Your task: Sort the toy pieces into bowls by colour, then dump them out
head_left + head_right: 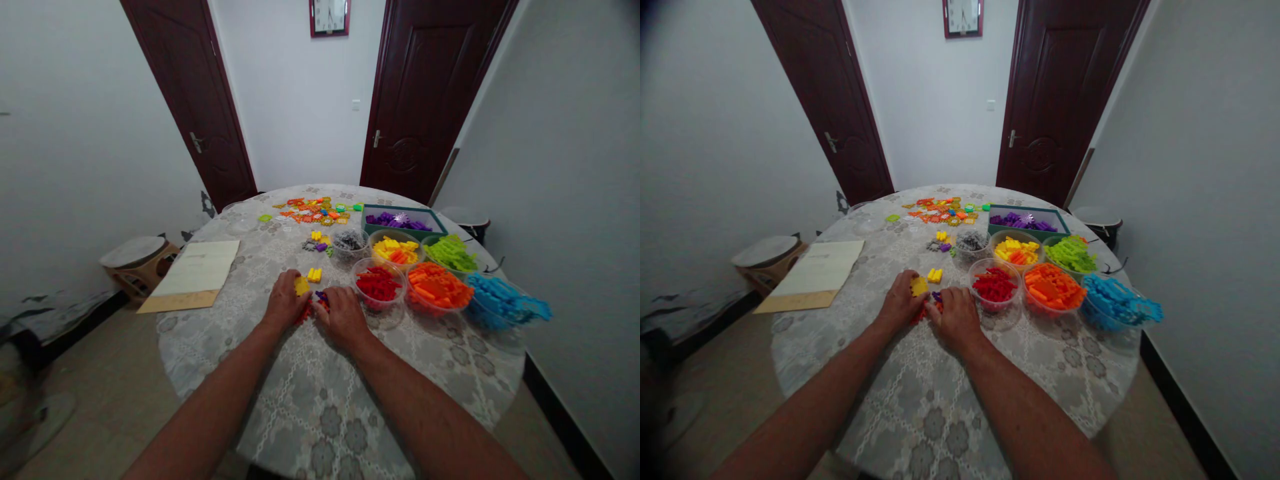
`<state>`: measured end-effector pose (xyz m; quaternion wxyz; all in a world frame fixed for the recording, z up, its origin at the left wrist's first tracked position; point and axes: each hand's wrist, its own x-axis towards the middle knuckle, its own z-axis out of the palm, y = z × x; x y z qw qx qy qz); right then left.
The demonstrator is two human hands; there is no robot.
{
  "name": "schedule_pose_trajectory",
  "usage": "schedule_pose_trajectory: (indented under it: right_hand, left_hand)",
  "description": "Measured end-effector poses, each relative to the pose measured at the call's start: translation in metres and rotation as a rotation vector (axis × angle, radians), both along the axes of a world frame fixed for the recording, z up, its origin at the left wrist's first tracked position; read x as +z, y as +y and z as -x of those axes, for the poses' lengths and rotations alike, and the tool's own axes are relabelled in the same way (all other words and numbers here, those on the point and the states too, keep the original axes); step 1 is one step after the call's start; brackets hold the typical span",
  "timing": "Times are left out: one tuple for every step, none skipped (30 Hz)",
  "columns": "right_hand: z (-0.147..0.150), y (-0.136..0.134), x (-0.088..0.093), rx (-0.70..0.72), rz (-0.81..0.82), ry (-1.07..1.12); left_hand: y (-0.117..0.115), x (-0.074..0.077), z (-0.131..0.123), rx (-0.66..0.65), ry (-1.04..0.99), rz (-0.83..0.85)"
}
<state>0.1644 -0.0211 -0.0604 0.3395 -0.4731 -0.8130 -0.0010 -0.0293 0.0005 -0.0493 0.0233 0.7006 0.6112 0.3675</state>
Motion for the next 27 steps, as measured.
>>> schedule_pose_trajectory:
  right_hand:
    - [0.000, 0.001, -0.002, -0.007, -0.005, 0.004]
    - [0.000, 0.003, -0.003, -0.015, -0.010, 0.006]
    - [0.001, 0.003, -0.003, -0.022, -0.014, 0.004]
    - [0.001, 0.004, -0.003, -0.029, -0.018, -0.001]
    - [0.001, 0.004, -0.002, -0.036, -0.020, -0.011]
    - [0.002, 0.004, -0.001, -0.044, -0.020, -0.026]
    - [0.002, 0.003, 0.001, -0.053, -0.017, -0.044]
    - [0.002, 0.002, 0.003, -0.060, -0.011, -0.066]
    - [0.002, 0.002, 0.006, -0.066, -0.003, -0.090]
    - [0.003, 0.001, 0.008, -0.068, 0.005, -0.113]
    - [0.003, -0.001, 0.011, -0.068, 0.012, -0.135]
    - [0.003, -0.002, 0.014, -0.065, 0.017, -0.154]
    - [0.003, -0.003, 0.016, -0.063, 0.022, -0.168]
    - [0.002, -0.004, 0.018, -0.061, 0.028, -0.178]
    - [0.002, -0.005, 0.020, -0.061, 0.036, -0.185]
    - [0.002, -0.006, 0.021, -0.063, 0.047, -0.190]
    - [0.001, -0.006, 0.021, -0.064, 0.060, -0.194]
    - [0.001, -0.007, 0.021, -0.066, 0.073, -0.197]
    - [0.001, -0.007, 0.021, -0.067, 0.085, -0.198]
    - [0.001, -0.007, 0.020, -0.067, 0.093, -0.197]
    - [0.000, -0.007, 0.019, -0.065, 0.098, -0.192]
    - [0.000, -0.006, 0.017, -0.059, 0.101, -0.182]
    - [0.000, -0.006, 0.015, -0.053, 0.102, -0.164]
    - [-0.001, -0.005, 0.013, -0.044, 0.101, -0.138]
    - [-0.002, -0.004, 0.011, -0.034, 0.100, -0.105]
    - [-0.003, -0.003, 0.009, -0.023, 0.097, -0.063]
    - [-0.004, -0.002, 0.007, -0.010, 0.094, -0.014]
  left_hand:
    - [-0.003, 0.001, -0.002, -0.007, -0.021, -0.002]
    - [-0.005, 0.002, -0.004, -0.005, -0.034, -0.001]
    - [-0.008, 0.003, -0.006, 0.007, -0.041, 0.001]
    - [-0.010, 0.004, -0.008, 0.023, -0.045, 0.002]
    - [-0.012, 0.004, -0.010, 0.038, -0.046, 0.002]
    - [-0.013, 0.004, -0.012, 0.049, -0.044, 0.001]
    - [-0.014, 0.004, -0.014, 0.055, -0.037, -0.002]
    - [-0.014, 0.003, -0.015, 0.060, -0.026, -0.005]
    - [-0.014, 0.002, -0.016, 0.064, -0.014, -0.008]
    - [-0.014, 0.001, -0.017, 0.068, -0.003, -0.010]
    - [-0.013, 0.001, -0.018, 0.069, 0.005, -0.010]
    - [-0.013, 0.000, -0.018, 0.069, 0.010, -0.009]
    - [-0.011, -0.001, -0.019, 0.068, 0.009, -0.006]
    - [-0.010, -0.001, -0.020, 0.069, 0.006, -0.002]
    - [-0.009, -0.001, -0.021, 0.074, 0.002, 0.002]
    - [-0.008, -0.001, -0.023, 0.084, -0.004, 0.004]
    - [-0.007, -0.001, -0.024, 0.100, -0.012, 0.005]
    - [-0.006, 0.000, -0.025, 0.116, -0.023, 0.006]
    - [-0.004, 0.000, -0.026, 0.127, -0.036, 0.007]
    - [-0.003, 0.001, -0.028, 0.136, -0.053, 0.008]
    - [-0.002, 0.002, -0.029, 0.145, -0.079, 0.010]
    - [0.000, 0.003, -0.030, 0.156, -0.112, 0.012]
    - [0.002, 0.004, -0.032, 0.169, -0.153, 0.013]
    - [0.004, 0.005, -0.033, 0.186, -0.198, 0.012]
    - [0.007, 0.006, -0.035, 0.206, -0.248, 0.009]
    - [0.009, 0.007, -0.036, 0.223, -0.300, 0.006]
    - [0.012, 0.008, -0.036, 0.234, -0.355, 0.005]
